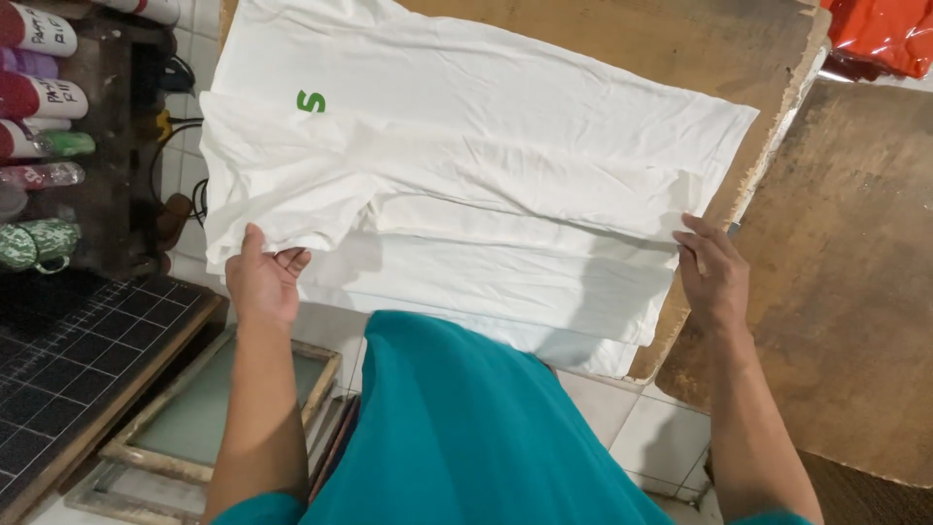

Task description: The person folds a white t-shirt with green text on a wooden board. They smooth the fabric, fold the sleeves and sides inward, and then fold the shirt in half before placing it aside.

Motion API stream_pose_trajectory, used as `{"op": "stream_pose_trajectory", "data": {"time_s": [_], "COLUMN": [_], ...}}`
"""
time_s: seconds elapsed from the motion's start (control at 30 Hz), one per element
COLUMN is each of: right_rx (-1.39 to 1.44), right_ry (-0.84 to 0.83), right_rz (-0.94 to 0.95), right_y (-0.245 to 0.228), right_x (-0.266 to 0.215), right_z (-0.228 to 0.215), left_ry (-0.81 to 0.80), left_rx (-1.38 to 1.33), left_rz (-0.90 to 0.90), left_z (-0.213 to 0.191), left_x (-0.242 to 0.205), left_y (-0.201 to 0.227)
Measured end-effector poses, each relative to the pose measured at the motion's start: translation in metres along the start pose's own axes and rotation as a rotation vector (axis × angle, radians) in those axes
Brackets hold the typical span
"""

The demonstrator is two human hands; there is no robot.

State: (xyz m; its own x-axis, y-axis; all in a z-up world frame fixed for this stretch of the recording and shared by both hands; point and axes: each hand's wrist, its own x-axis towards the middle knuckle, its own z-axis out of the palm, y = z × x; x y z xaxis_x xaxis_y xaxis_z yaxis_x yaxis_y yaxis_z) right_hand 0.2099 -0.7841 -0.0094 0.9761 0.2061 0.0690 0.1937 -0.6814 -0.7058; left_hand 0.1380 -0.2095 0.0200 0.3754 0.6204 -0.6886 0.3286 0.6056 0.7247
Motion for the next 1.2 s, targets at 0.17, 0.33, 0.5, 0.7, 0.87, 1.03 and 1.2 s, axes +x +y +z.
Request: {"op": "stream_pose_trajectory", "data": {"time_s": [0.17,0.33,0.5,0.7,0.87,1.03,1.2], "right_rx": [-0.066,-0.125,-0.178,-0.602,-0.102,0.106,-0.116], "right_ry": [-0.031,-0.141,-0.197,-0.369,-0.251,-0.402,-0.174], "right_rz": [0.021,0.06,0.092,0.311,0.084,-0.169,-0.213], "right_y": [0.006,-0.011,0.013,0.007,-0.184,-0.348,-0.362], "right_x": [-0.011,-0.019,-0.035,-0.031,0.035,0.056,0.066], "right_z": [-0.012,-0.012,-0.003,0.03,0.113,0.235,0.334], "left_ry": [0.035,0.021,-0.017,0.072,0.019,-0.215,-0.51], "left_rx": [0.035,0.022,0.035,0.136,0.048,0.131,0.198], "left_rz": [0.103,0.116,0.164,0.22,0.138,0.113,0.203], "left_z": [-0.009,-0.012,-0.014,-0.007,0.009,0.0,-0.03], "left_x": [-0.002,0.001,0.003,-0.032,-0.046,-0.017,0.026], "left_y": [0.006,0.008,0.016,0.029,0.044,0.025,0.021]}}
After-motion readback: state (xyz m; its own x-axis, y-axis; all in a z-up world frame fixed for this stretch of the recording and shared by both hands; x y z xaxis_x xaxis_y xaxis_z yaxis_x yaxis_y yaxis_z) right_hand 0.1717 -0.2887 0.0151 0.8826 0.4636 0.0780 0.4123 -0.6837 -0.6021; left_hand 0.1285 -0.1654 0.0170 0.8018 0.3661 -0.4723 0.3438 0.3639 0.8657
